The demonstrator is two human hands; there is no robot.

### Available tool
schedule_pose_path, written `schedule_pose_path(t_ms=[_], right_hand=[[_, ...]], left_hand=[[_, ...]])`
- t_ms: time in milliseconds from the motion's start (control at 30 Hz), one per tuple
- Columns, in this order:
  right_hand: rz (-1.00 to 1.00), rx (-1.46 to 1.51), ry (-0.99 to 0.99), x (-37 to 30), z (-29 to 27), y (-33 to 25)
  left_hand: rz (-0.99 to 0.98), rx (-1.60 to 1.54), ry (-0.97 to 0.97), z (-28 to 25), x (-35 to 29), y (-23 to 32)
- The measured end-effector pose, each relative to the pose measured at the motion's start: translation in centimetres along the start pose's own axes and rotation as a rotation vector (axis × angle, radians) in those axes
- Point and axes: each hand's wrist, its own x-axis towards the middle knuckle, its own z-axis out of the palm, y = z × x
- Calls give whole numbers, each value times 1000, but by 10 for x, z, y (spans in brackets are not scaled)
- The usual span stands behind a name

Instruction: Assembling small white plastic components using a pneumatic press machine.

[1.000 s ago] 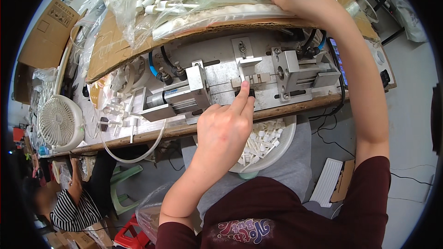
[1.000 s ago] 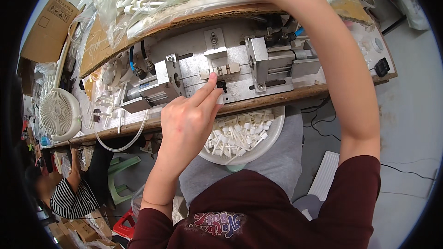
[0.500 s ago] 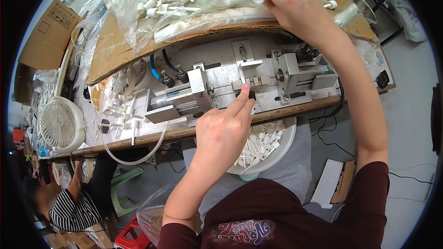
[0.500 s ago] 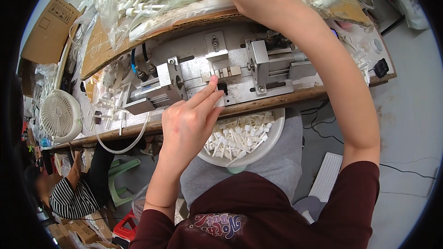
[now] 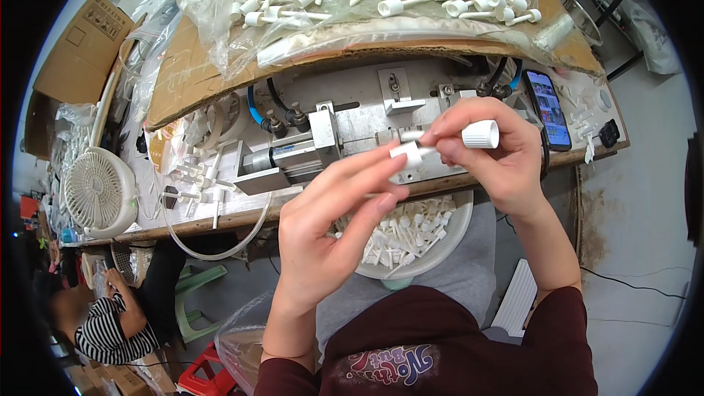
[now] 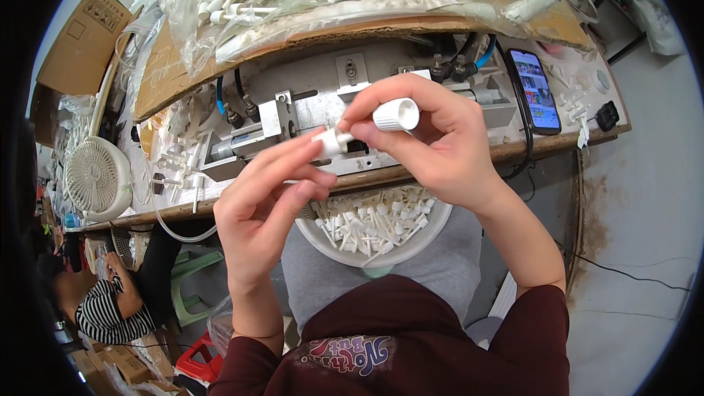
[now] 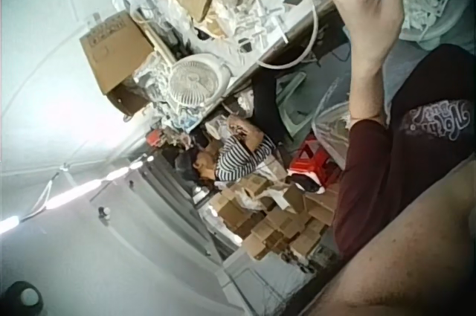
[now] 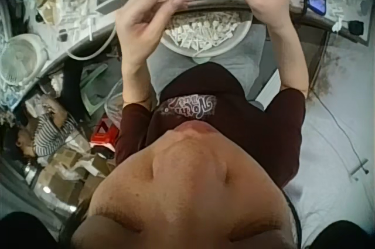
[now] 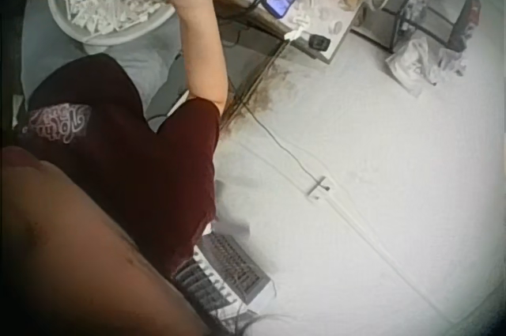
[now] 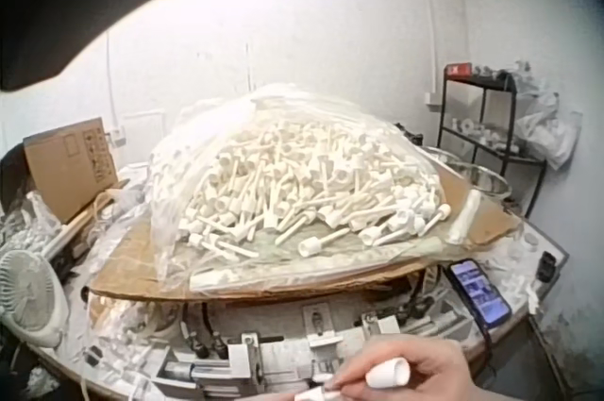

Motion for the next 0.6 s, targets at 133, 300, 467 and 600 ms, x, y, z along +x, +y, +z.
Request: schedule_pose_path(t_ms=[133, 300, 467, 600], right_hand=[[253, 254, -148, -15, -6, 0], [120, 14, 18, -19, 6, 4], [-39, -337, 321, -21, -4, 12], [-212, -459, 264, -26, -2, 13]], left_hand=[[-63, -68, -51, 4, -3, 9], [-53, 18, 8, 5, -16, 3], [28, 462, 99, 18, -13, -10], [72, 709, 74, 36, -9, -29]])
